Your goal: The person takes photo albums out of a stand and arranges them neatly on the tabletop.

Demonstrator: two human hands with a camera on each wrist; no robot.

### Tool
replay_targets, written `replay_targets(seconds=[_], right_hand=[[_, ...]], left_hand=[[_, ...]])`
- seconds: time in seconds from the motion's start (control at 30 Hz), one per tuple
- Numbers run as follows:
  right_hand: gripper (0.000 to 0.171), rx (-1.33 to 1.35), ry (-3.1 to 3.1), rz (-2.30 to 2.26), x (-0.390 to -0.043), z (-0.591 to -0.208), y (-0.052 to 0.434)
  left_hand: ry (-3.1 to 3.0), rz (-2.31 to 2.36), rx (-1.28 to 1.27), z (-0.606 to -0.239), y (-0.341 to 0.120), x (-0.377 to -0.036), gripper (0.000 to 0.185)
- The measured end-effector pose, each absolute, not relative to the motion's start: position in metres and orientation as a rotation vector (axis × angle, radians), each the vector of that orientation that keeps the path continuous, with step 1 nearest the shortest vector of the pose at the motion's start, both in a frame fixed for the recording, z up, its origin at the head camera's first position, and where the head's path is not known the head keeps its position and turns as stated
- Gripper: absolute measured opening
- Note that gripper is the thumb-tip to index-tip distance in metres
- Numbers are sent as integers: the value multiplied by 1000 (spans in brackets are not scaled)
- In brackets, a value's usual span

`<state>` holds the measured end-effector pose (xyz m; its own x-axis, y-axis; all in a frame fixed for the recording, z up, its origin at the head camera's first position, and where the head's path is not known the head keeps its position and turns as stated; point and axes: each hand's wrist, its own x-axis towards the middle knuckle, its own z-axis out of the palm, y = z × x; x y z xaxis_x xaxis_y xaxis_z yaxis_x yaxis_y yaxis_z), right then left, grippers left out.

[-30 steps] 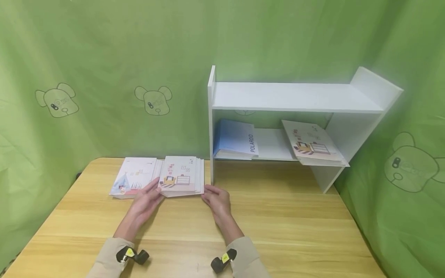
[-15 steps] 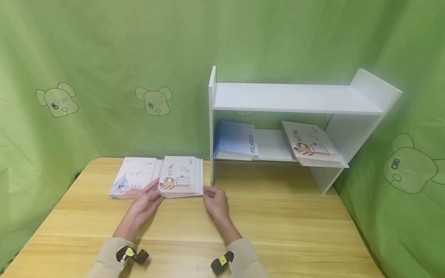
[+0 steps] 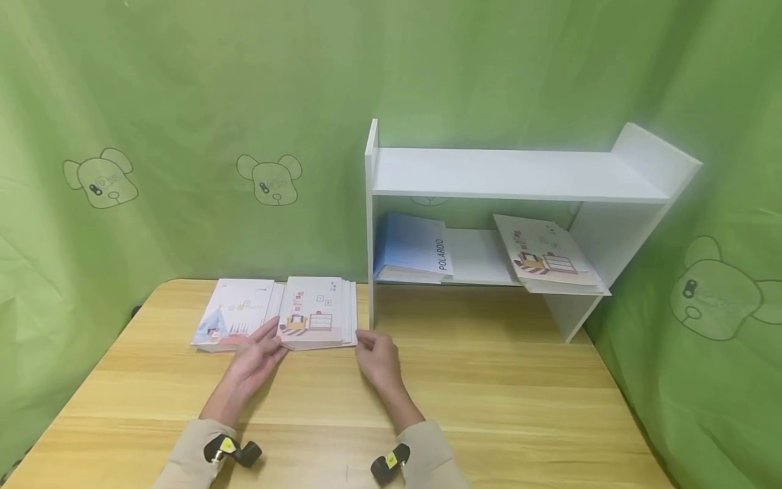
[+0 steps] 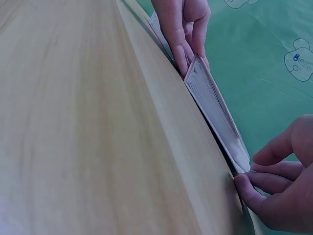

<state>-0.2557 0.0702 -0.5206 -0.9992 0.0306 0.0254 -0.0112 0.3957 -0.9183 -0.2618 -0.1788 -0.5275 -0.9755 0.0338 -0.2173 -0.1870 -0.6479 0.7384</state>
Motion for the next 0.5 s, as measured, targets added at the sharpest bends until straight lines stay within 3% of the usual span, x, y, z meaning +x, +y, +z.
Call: replay_targets(seconds=[0.5], right_hand=[[34, 102, -2559, 1837, -255, -517, 78]], left_hand=[[1403, 2670, -311, -521, -178, -259, 61]])
